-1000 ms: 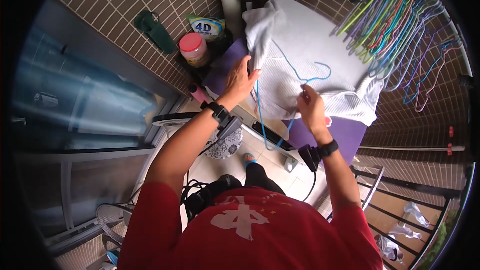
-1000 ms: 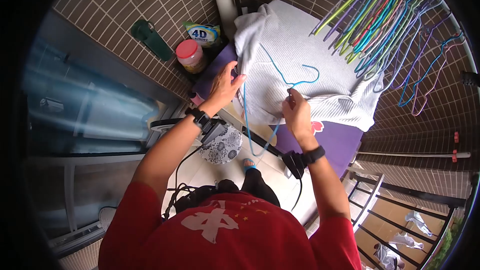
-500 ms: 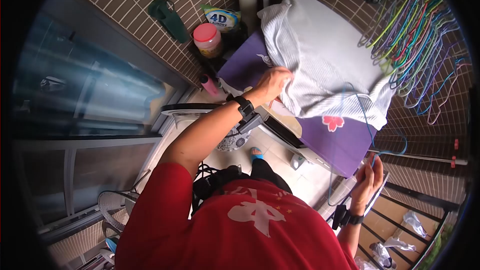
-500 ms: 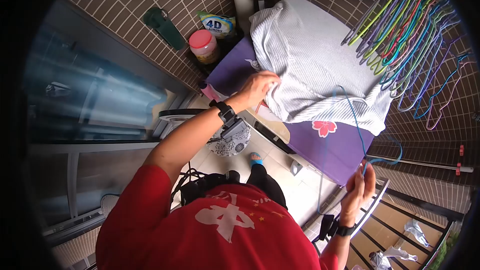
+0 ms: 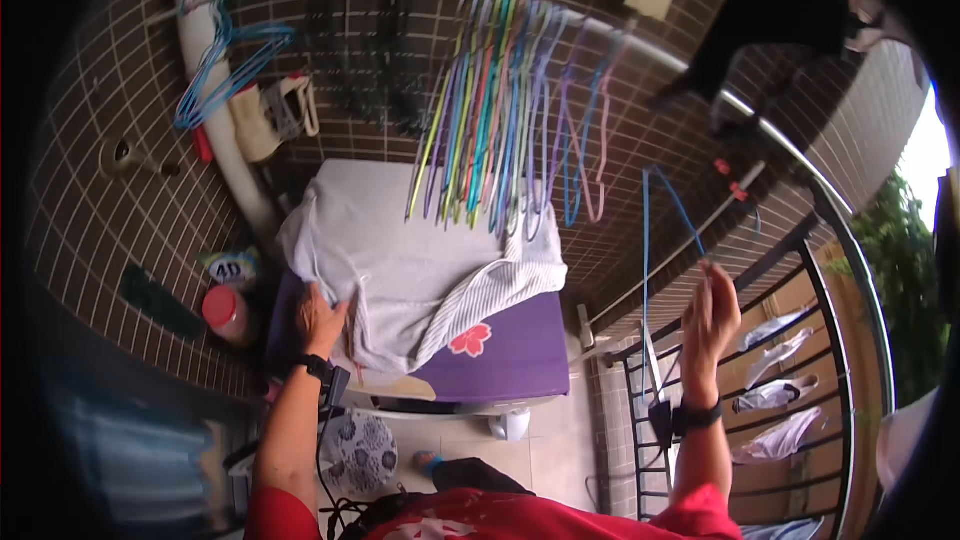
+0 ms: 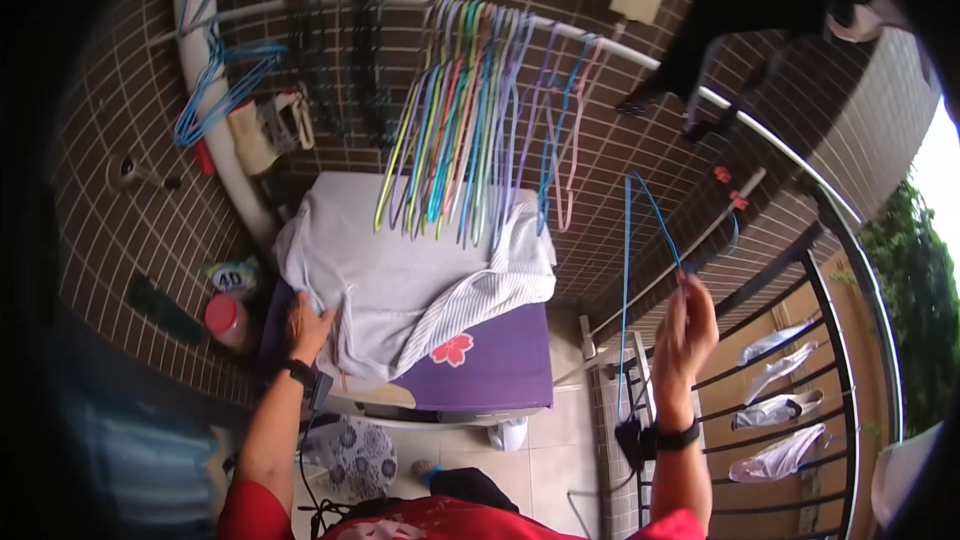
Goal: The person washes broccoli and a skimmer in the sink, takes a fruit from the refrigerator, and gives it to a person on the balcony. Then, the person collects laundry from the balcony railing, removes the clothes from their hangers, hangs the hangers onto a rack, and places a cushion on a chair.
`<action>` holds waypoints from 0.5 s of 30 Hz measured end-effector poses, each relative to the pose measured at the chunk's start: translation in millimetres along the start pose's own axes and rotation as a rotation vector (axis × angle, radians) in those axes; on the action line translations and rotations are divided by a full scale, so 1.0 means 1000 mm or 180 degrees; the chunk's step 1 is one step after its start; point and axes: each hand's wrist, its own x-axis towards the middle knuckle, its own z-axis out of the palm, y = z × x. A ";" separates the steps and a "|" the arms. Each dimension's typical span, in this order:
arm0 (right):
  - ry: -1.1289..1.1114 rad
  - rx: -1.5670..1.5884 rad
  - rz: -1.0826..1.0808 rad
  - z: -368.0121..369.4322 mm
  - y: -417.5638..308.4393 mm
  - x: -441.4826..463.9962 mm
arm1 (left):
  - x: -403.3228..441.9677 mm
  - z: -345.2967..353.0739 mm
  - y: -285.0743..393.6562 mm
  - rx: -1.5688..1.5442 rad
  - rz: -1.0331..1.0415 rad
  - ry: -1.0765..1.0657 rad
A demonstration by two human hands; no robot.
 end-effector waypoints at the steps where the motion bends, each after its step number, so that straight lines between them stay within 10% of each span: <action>1: -0.0075 -0.0156 -0.0092 0.002 0.010 0.029 | 0.006 -0.001 0.001 -0.0095 -0.0171 -0.0273; 9: -0.0059 -0.1781 -0.1246 0.098 0.021 0.166 | -0.006 0.014 -0.067 -0.0688 -0.0788 0.0273; 15: 0.0169 -0.1507 -0.1790 0.153 0.072 0.254 | -0.043 0.018 -0.146 -0.3420 -0.1890 0.1295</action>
